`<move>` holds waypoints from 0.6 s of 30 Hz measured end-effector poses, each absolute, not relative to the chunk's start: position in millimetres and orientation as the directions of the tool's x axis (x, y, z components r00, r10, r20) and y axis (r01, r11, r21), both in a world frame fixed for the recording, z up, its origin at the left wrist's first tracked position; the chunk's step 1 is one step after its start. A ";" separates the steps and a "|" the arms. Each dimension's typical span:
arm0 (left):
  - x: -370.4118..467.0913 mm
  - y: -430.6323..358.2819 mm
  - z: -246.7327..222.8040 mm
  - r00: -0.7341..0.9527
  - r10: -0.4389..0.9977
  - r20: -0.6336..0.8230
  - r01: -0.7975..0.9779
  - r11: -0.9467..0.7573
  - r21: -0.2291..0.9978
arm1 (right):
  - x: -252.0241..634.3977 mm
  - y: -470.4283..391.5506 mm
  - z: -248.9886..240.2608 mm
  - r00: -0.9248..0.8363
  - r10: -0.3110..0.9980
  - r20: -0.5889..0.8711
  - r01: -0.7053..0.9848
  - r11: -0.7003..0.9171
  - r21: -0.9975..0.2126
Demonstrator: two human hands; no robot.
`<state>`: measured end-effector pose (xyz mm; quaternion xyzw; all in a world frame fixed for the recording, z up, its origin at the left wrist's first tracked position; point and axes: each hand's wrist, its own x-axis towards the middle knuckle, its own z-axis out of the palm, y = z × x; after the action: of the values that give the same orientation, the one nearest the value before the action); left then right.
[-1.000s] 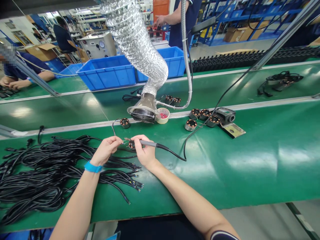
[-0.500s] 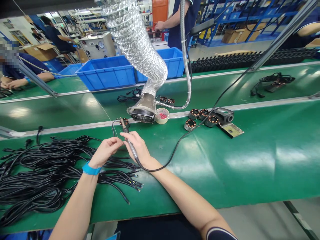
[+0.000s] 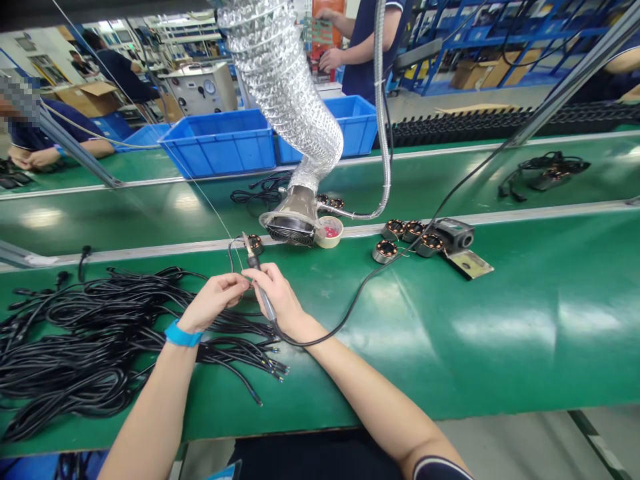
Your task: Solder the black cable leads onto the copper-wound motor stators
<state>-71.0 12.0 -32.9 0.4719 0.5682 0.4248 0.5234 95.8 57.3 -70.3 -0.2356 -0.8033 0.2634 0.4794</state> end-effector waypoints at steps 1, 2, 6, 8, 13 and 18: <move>-70.2 12.6 -33.7 -0.020 0.978 -0.209 0.058 0.210 0.976 | 96.0 57.1 -70.6 -0.434 0.627 0.647 0.129 0.754 -0.644; -69.2 13.1 -34.5 -0.036 0.974 -0.222 0.026 0.223 0.974 | 96.1 57.0 -70.7 -0.442 0.620 0.648 0.134 0.760 -0.636; -65.5 14.9 -37.7 -0.124 0.961 -0.247 -0.037 0.244 0.969 | 97.3 56.6 -70.4 -0.455 0.611 0.648 0.156 0.771 -0.617; -64.9 15.4 -38.9 -0.163 0.952 -0.261 -0.040 0.258 0.965 | 98.4 56.6 -69.6 -0.446 0.629 0.637 0.154 0.755 -0.637; -65.2 17.1 -39.4 -0.193 0.933 -0.304 -0.051 0.299 0.953 | 100.2 57.2 -67.4 -0.440 0.663 0.606 0.115 0.711 -0.694; -65.0 17.9 -38.4 -0.184 0.927 -0.326 -0.067 0.319 0.945 | 98.8 57.5 -67.3 -0.422 0.682 0.597 0.100 0.690 -0.717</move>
<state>-65.0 17.9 -38.4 0.3512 0.6123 0.4661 0.5334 98.8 57.5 -67.3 -0.2488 -0.7861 0.3050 0.4766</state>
